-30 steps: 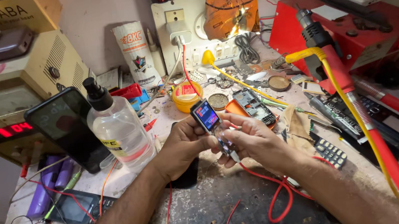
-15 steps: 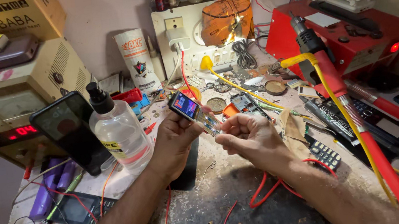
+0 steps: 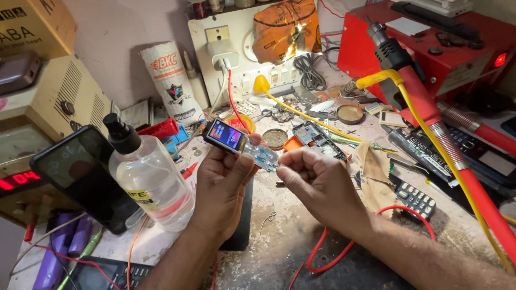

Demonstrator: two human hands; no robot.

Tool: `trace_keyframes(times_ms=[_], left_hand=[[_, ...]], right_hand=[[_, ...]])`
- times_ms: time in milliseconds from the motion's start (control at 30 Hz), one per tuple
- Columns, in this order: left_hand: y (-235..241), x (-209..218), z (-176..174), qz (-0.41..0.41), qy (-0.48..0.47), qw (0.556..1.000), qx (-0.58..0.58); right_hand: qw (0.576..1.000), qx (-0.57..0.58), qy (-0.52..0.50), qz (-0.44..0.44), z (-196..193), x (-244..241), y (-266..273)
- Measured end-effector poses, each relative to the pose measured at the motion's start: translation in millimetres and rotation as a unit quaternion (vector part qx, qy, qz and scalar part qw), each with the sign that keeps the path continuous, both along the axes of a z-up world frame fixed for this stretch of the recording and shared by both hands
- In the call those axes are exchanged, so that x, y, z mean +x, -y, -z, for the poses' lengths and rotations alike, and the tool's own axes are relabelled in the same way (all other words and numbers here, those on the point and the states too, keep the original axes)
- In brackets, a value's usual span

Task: The person connects a small electronic device with a screen to a power source using red and black wires. The device powers on and displays a boot sequence. The person holds the device and observes the screen as it cycles through menus.

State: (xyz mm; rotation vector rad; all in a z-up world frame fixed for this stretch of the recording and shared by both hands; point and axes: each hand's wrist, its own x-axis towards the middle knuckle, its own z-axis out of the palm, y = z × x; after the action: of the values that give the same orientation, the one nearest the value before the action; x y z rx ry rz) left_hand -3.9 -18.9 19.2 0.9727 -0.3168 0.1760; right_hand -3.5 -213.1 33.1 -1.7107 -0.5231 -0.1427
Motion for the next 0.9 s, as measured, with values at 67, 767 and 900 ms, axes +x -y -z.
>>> trace_keyframes(times_ms=[67, 767, 900], left_hand=[[-1.8, 0.9, 1.3, 0.004, 0.014, 1.0, 0.008], [-8.1, 0.7, 7.3, 0.082, -0.015, 0.988, 0.126], [-6.0, 1.7, 6.0, 0.057, -0.038, 0.979, 0.192]], right_hand=[[1.0, -0.006, -0.001, 0.008, -0.5, -0.6, -0.9], [0.98, -0.137, 0.146, 0.006, -26.0, -9.6, 4.0], [0.989, -0.133, 0.06, -0.015, -19.7, -2.1, 5.4]])
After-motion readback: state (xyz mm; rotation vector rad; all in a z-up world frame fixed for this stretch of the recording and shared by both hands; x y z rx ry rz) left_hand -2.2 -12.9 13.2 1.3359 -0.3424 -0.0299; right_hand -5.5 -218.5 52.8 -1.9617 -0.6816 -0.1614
